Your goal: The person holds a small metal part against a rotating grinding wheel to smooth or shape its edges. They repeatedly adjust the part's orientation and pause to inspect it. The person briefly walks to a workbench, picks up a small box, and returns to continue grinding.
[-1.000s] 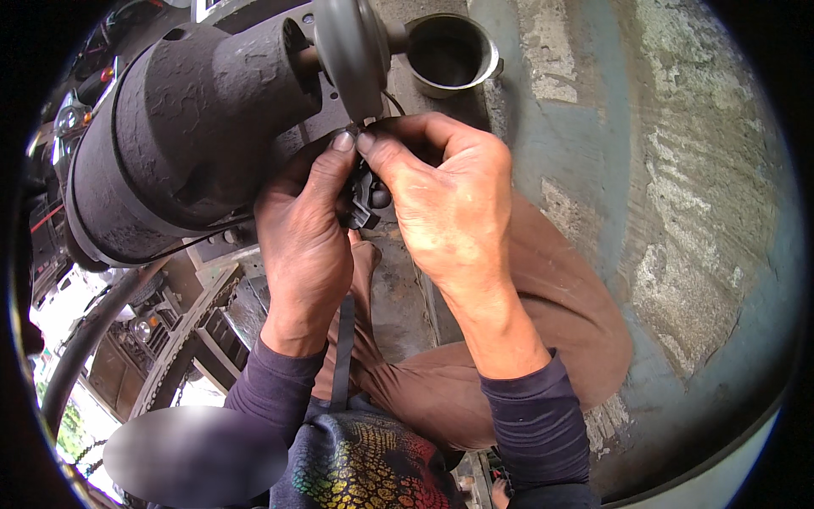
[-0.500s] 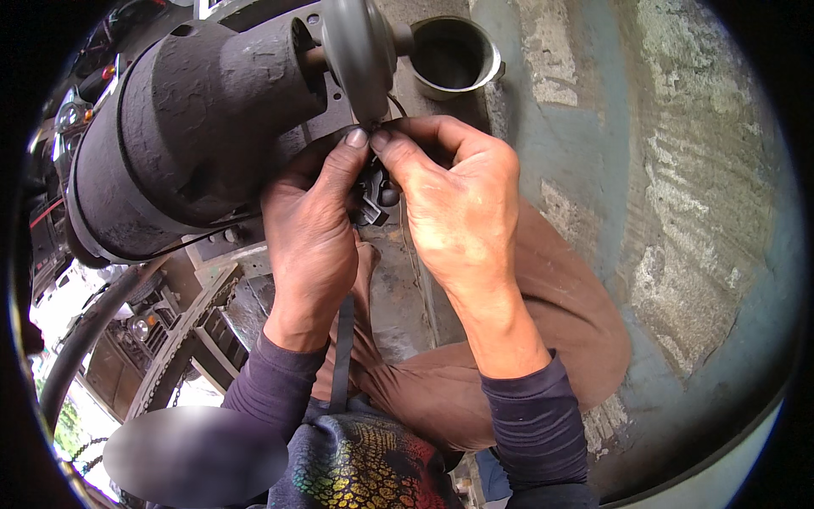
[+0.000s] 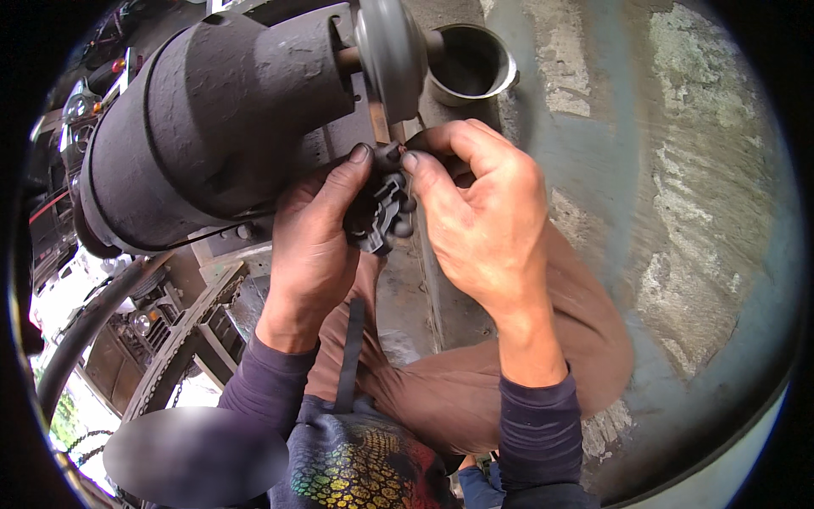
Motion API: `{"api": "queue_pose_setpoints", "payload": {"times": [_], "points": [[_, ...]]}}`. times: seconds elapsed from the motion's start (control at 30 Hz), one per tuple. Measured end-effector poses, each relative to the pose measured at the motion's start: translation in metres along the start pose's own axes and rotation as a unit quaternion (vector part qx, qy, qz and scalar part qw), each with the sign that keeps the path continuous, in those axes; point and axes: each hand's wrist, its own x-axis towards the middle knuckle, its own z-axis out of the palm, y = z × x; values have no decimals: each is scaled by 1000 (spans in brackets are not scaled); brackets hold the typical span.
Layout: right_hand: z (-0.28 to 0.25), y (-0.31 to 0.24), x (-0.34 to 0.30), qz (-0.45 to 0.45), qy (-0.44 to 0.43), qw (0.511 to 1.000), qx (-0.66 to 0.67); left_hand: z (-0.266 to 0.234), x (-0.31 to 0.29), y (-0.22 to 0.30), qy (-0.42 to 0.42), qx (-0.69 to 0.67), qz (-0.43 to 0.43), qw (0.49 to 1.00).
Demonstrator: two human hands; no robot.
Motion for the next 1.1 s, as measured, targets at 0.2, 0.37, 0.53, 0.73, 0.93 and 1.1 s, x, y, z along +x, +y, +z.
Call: {"api": "queue_pose_setpoints", "payload": {"times": [0.2,0.37,0.53,0.73,0.93,1.1], "points": [[2,0,-15,-105,-21,992,-68,-18,-12,7,-27,86,-7,996],[0,-3,-28,-76,-18,991,-112,-11,-26,-1,59,226,91,968],[-3,-14,-41,9,-44,997,57,-18,-29,-3,96,144,116,978],[12,-16,-53,0,-83,996,12,-20,-34,-8,69,157,186,968],[16,-21,-53,37,-60,997,-14,-21,-37,-11,55,140,232,961],[15,-25,-52,78,-59,995,11,-28,-41,-8,15,103,212,972]]}}
